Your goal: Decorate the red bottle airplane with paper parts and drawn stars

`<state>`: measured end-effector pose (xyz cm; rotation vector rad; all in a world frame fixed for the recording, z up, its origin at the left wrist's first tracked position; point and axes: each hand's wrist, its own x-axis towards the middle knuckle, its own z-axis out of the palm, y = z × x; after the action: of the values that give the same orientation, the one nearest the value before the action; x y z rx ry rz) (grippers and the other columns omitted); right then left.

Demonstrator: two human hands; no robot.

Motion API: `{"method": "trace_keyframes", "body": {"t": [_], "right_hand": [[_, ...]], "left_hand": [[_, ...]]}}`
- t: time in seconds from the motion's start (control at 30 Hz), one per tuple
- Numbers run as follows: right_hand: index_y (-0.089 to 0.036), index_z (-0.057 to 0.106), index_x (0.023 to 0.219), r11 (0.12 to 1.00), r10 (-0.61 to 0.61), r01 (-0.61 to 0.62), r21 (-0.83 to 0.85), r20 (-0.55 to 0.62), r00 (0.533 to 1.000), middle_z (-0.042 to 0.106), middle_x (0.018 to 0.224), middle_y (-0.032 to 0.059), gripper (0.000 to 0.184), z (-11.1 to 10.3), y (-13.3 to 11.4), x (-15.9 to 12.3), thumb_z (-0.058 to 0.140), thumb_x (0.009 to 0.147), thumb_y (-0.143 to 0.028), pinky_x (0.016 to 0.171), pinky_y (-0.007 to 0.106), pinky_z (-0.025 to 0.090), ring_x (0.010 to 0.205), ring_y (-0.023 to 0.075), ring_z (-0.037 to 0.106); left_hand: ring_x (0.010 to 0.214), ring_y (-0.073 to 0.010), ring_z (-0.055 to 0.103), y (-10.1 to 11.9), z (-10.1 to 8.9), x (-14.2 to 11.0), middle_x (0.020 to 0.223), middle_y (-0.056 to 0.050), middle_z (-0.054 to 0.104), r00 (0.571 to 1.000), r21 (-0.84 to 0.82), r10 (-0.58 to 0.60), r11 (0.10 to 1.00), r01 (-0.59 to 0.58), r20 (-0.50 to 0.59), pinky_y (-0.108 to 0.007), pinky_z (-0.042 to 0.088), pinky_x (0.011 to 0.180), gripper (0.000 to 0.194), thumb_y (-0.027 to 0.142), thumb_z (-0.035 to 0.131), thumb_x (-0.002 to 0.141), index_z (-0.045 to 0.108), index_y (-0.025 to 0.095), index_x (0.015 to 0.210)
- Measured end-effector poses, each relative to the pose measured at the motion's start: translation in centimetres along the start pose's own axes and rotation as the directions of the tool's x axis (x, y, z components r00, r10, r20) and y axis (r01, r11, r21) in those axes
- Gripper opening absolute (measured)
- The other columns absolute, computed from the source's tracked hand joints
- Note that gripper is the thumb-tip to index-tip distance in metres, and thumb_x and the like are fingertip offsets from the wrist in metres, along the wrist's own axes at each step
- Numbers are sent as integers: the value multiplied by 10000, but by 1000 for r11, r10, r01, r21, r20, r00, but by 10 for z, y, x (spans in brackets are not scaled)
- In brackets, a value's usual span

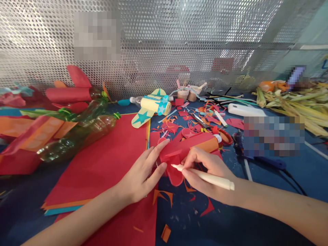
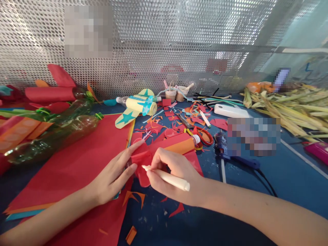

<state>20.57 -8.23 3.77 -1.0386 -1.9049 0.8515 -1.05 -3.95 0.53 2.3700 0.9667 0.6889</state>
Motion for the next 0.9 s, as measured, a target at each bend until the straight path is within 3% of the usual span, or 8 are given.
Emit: {"method": "trace_keyframes", "body": {"t": [0.17,0.43,0.7,0.9], "right_hand": [[-216,455,743,1000,-18,18,-26,9,1000,487,596,-51,159,0,4,0,555,860,-257,459,224,335,498,99,443],[-207,490,764,999,-13,16,-52,48,999,524,641,-53,158,-2,0,0,590,870,-270,486,214,342,524,86,450],[-211,495,760,999,-25,28,-46,66,997,552,641,-55,164,-2,0,0,608,867,-264,498,208,373,535,88,484],[-216,501,759,996,-38,43,-75,65,997,589,658,-45,155,-1,1,0,607,862,-262,508,218,396,540,96,504]], "left_hand": [[1179,-249,516,0,-1,0,1355,-67,508,1000,5,3,1000,-3,10,-414,451,978,504,359,317,982,189,326,1468],[1242,-256,468,-2,-1,0,1449,-58,422,999,0,30,1000,-30,21,-421,421,1019,512,338,312,980,173,323,1472],[1050,-217,583,-2,-1,-1,1437,-61,439,1000,8,24,1000,-24,10,-402,465,964,515,331,335,974,185,330,1467],[1233,-267,488,-4,0,-1,1439,-73,441,1000,18,25,1000,-25,2,-445,427,1025,514,344,329,971,211,297,1470]]}}
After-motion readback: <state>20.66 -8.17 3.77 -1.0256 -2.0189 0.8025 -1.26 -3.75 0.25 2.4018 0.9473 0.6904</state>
